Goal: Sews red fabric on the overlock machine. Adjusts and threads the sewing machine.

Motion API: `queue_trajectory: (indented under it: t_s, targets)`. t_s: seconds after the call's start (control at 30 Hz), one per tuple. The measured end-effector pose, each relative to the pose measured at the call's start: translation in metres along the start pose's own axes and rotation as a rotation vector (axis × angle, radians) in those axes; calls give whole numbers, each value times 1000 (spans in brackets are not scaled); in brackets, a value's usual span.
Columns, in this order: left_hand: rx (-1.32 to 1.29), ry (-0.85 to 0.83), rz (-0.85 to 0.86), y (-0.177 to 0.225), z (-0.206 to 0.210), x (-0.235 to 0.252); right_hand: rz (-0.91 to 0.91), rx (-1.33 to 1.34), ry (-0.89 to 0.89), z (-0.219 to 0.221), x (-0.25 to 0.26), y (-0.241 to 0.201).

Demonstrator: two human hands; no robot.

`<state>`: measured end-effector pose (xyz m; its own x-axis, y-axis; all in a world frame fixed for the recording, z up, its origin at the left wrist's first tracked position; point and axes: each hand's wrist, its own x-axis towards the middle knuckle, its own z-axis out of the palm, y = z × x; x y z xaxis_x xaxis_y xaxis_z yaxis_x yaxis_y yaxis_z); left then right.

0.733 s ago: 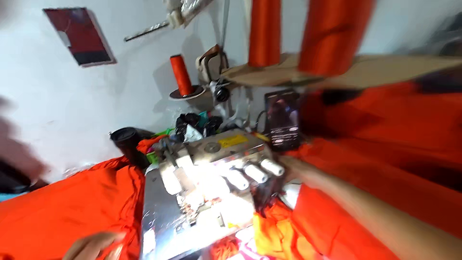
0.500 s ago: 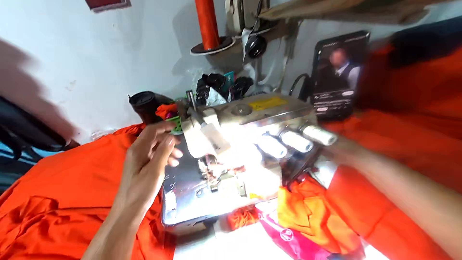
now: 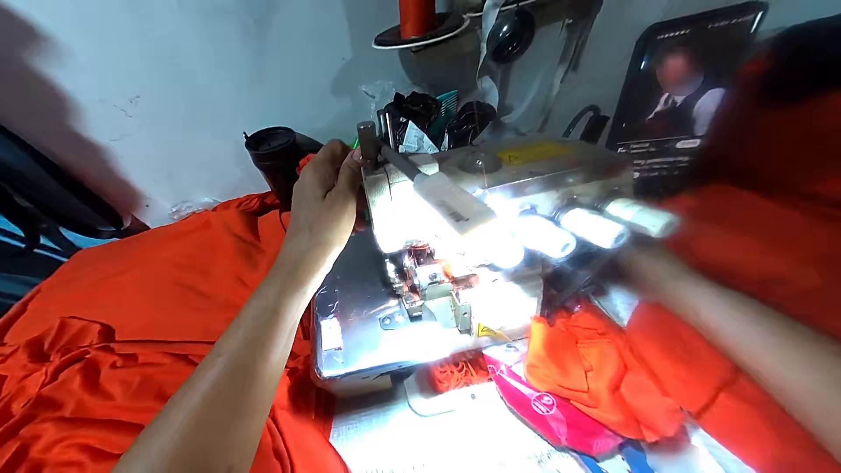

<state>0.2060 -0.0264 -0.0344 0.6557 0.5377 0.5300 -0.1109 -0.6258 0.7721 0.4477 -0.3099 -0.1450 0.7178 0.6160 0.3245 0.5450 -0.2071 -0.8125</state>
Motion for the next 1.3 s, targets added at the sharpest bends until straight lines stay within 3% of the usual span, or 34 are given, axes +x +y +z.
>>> queue_trajectory:
  t_s: [0.07,0.17,0.33,0.43,0.53,0.57,0.6,0.63,0.67,0.7,0.77,0.83,0.97,1.13,1.2,1.3]
  targets:
    - [40,-16,2,-4,0,6,70,30,-30,-4,-3,-20]
    - [61,-69,-123,-1,-2,12,305,335,5,2,-2,-52]
    - [7,-148,-225,-2,-1,13,307,542,-115,-10,2,-35]
    - [43,-150,-261,-7,2,9,378,226,51,-7,-10,-56]
    - [120,-169,-321,-16,5,7,100,-213,172,-14,-51,-62]
    - [156,-183,-249,-31,4,9,-27,-305,216,-16,-70,-64]
    - [206,-150,-65,-64,7,13,-122,-332,259,-10,-90,-74]
    - [272,-5,220,-115,18,22,-186,-310,288,3,-109,-86]
    - [305,38,328,-140,22,29,-242,-243,286,24,-124,-99]
    - [327,17,304,-139,21,28,-283,-156,251,47,-134,-112]
    - [298,-201,-93,-67,7,14,-344,-83,163,91,-140,-132]
    - [269,-186,-289,-25,7,9,-428,-142,116,126,-130,-150]
    - [276,-174,-290,-17,5,5,-562,-172,170,174,-127,-178]
    - [347,-234,-285,-16,2,17,-747,37,-397,171,-139,-200]
    - [424,-217,-187,5,-7,20,-732,138,-348,145,-139,-182]
    - [644,-48,67,53,-12,-15,-505,148,-147,69,-129,-129]
